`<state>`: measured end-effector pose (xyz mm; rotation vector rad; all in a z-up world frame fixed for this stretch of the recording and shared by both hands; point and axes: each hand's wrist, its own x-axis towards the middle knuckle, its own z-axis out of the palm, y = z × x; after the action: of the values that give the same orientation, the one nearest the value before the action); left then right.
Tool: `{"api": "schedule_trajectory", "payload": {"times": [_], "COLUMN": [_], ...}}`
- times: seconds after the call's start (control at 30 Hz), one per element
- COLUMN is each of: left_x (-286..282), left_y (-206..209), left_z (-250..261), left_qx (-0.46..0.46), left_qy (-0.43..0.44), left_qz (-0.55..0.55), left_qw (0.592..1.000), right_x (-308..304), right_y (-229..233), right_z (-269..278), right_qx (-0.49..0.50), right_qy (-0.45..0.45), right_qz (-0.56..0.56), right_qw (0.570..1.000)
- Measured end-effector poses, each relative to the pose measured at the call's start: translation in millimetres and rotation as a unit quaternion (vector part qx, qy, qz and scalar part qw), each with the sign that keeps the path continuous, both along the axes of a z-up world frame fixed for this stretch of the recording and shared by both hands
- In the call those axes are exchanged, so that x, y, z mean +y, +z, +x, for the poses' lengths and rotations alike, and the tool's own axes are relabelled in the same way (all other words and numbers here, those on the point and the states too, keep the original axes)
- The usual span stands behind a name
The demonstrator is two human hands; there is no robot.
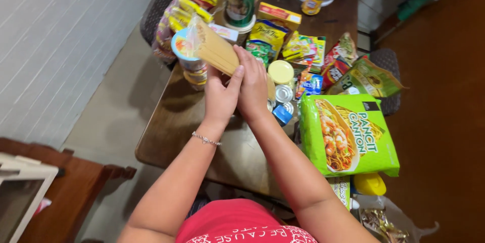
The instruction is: Sort and organize various food items and cans from a table into a plastic storage cabinet.
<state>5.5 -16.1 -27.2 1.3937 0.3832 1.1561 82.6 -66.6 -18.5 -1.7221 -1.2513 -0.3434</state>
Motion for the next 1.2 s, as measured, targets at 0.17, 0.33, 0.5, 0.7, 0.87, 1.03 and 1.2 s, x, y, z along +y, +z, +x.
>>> {"api": "schedule_trajectory", "payload": {"times": [0.17,0.33,0.5,0.7,0.87,1.03,1.2], "left_x": [-2.5,0.9,16.5,50.8,74.1,92.9,108.6], "left_y": [-17.9,-53.0,-66.2,-112.3,-149.4,-176.3,-232.7], "left_z": [-32.3,-69.7,-94.7,-116.7,-130.7,-137.8,-140.1], "left_qx": [0.026,0.066,0.038,0.077,0.136,0.178,0.226], "left_qy": [0.094,0.130,0.136,0.109,0.093,0.069,-0.019], "left_qz": [-0.020,-0.090,-0.234,-0.296,-0.368,-0.402,-0.453], "left_qw": [0.995,0.985,0.962,0.946,0.915,0.896,0.862], "right_x": [-2.1,-2.4,6.5,10.4,-0.9,-7.8,-9.7], "right_y": [-15.6,-38.2,-66.3,-84.6,-120.7,-177.9,-221.5], "right_z": [-40.0,-76.8,-97.3,-96.2,-80.7,-77.3,-83.9], "right_qx": [0.028,-0.012,-0.025,0.081,0.226,0.285,0.292], "right_qy": [0.031,0.045,0.060,0.117,0.146,0.108,0.026], "right_qz": [-0.025,-0.070,-0.165,-0.310,-0.422,-0.448,-0.437], "right_qw": [0.999,0.996,0.984,0.940,0.866,0.841,0.850]}}
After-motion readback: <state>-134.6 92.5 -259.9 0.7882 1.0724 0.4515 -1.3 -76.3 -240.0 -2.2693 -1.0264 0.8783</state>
